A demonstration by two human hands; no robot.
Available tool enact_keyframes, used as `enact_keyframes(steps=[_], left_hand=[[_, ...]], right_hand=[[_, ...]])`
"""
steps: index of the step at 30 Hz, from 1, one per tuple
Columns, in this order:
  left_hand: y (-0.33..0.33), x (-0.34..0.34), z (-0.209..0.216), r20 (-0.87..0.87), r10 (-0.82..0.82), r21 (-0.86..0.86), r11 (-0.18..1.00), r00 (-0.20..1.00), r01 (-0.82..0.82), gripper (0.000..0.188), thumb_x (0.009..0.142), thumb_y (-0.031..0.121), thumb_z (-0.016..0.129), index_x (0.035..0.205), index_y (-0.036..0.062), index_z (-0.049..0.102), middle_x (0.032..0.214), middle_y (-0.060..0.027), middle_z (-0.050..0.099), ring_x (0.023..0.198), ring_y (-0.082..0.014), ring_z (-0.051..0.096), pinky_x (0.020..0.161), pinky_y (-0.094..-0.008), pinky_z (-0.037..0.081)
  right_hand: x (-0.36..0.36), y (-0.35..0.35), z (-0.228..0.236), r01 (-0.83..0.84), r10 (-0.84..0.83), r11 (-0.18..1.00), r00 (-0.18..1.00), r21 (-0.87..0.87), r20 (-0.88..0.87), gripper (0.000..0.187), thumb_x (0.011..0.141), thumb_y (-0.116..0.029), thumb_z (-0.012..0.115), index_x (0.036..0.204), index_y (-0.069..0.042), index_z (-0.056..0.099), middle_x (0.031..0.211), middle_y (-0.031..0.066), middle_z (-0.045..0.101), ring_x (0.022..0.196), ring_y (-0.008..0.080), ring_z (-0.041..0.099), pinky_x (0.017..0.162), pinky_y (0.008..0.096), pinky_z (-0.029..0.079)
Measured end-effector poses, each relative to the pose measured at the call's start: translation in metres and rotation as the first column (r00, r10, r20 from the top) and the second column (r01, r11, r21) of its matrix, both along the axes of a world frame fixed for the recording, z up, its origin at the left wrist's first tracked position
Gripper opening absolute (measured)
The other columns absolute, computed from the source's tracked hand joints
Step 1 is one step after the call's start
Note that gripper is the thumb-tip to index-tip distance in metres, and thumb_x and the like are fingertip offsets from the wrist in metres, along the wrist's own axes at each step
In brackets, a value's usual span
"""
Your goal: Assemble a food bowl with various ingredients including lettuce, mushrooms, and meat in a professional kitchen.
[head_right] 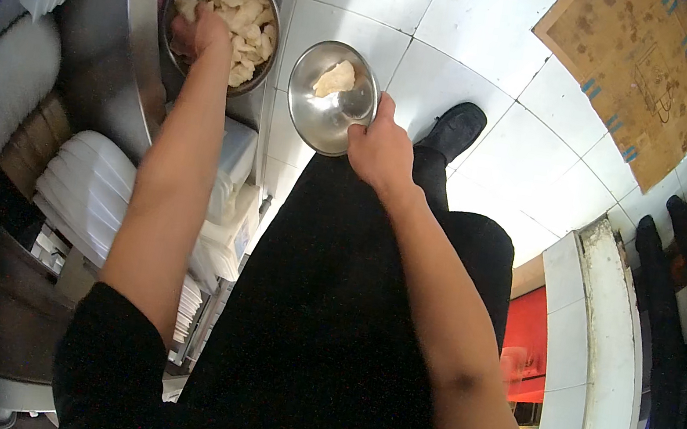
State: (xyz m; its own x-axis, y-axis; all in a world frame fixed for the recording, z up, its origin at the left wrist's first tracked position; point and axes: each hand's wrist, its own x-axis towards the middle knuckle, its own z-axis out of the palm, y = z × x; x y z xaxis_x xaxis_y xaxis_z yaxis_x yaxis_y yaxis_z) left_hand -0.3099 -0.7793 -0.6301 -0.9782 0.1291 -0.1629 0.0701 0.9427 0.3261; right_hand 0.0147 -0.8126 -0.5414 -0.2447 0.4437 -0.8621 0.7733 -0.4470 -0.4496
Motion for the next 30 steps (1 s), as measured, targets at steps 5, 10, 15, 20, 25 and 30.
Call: enact_keyframes(steps=[5, 10, 15, 20, 25, 30], left_hand=[[-0.026, 0.01, 0.051, 0.267, 0.308, 0.404, 0.825, 0.913, -0.396, 0.056, 0.092, 0.037, 0.058, 0.135, 0.0014, 0.051, 0.126, -0.0164, 0.063, 0.106, -0.0304, 0.066, 0.087, -0.0409, 0.055], [-0.072, 0.032, 0.09, 0.572, 0.023, 0.557, 0.723, 0.82, -0.409, 0.034, 0.098, 0.031, 0.054, 0.122, 0.0065, 0.056, 0.101, -0.0091, 0.068, 0.078, -0.02, 0.069, 0.053, -0.029, 0.046], [-0.092, 0.076, 0.107, 0.71, -0.054, 0.45, 0.802, 0.702, -0.393, 0.038, 0.094, 0.032, 0.067, 0.12, 0.0064, 0.056, 0.101, -0.0059, 0.069, 0.069, -0.018, 0.068, 0.048, -0.0267, 0.039], [-0.095, 0.083, 0.113, 0.78, -0.066, 0.347, 0.873, 0.622, -0.343, 0.049, 0.082, 0.018, 0.083, 0.12, 0.0041, 0.056, 0.103, -0.0089, 0.069, 0.069, -0.0186, 0.07, 0.052, -0.0249, 0.05], [-0.103, 0.082, 0.116, 0.732, -0.121, 0.417, 0.858, 0.671, -0.301, 0.047, 0.083, 0.015, 0.081, 0.121, 0.0026, 0.056, 0.108, -0.0104, 0.067, 0.077, -0.0217, 0.072, 0.06, -0.0272, 0.06], [-0.1, 0.069, 0.122, 0.706, -0.063, 0.46, 0.798, 0.706, -0.389, 0.039, 0.098, 0.026, 0.065, 0.127, 0.0026, 0.056, 0.111, -0.0085, 0.068, 0.096, -0.0237, 0.07, 0.069, -0.0331, 0.061]], right_hand=[[-0.024, 0.0, -0.001, -0.03, 0.034, 0.998, 0.996, 0.059, -0.084, 0.062, 0.087, -0.024, 0.054, 0.141, 0.0, 0.034, 0.096, 0.0336, 0.067, 0.091, 0.0519, 0.065, 0.086, 0.0575, 0.05], [-0.058, 0.021, 0.01, -0.046, 0.046, 0.999, 0.993, -0.001, -0.11, 0.061, 0.09, -0.026, 0.054, 0.141, 0.001, 0.035, 0.102, 0.0333, 0.067, 0.096, 0.0497, 0.065, 0.088, 0.0555, 0.05], [-0.072, 0.029, 0.008, -0.042, 0.042, 0.999, 0.991, 0.002, -0.124, 0.064, 0.09, -0.027, 0.055, 0.142, 0.003, 0.034, 0.104, 0.0331, 0.067, 0.099, 0.0489, 0.065, 0.09, 0.0538, 0.051], [-0.074, 0.033, 0.007, -0.053, 0.051, 0.998, 0.991, -0.014, -0.125, 0.067, 0.089, -0.027, 0.055, 0.144, 0.003, 0.032, 0.106, 0.0332, 0.066, 0.101, 0.0492, 0.065, 0.091, 0.0533, 0.051], [-0.062, 0.025, -0.003, 0.009, -0.014, 0.999, 0.993, -0.044, -0.121, 0.068, 0.088, -0.026, 0.054, 0.146, 0.001, 0.031, 0.108, 0.034, 0.066, 0.103, 0.0495, 0.064, 0.094, 0.0532, 0.049], [-0.052, 0.018, -0.015, 0.065, -0.081, 0.992, 0.986, -0.108, -0.147, 0.068, 0.088, -0.025, 0.054, 0.147, 0.0, 0.031, 0.11, 0.0339, 0.065, 0.105, 0.0493, 0.063, 0.096, 0.0525, 0.048]])
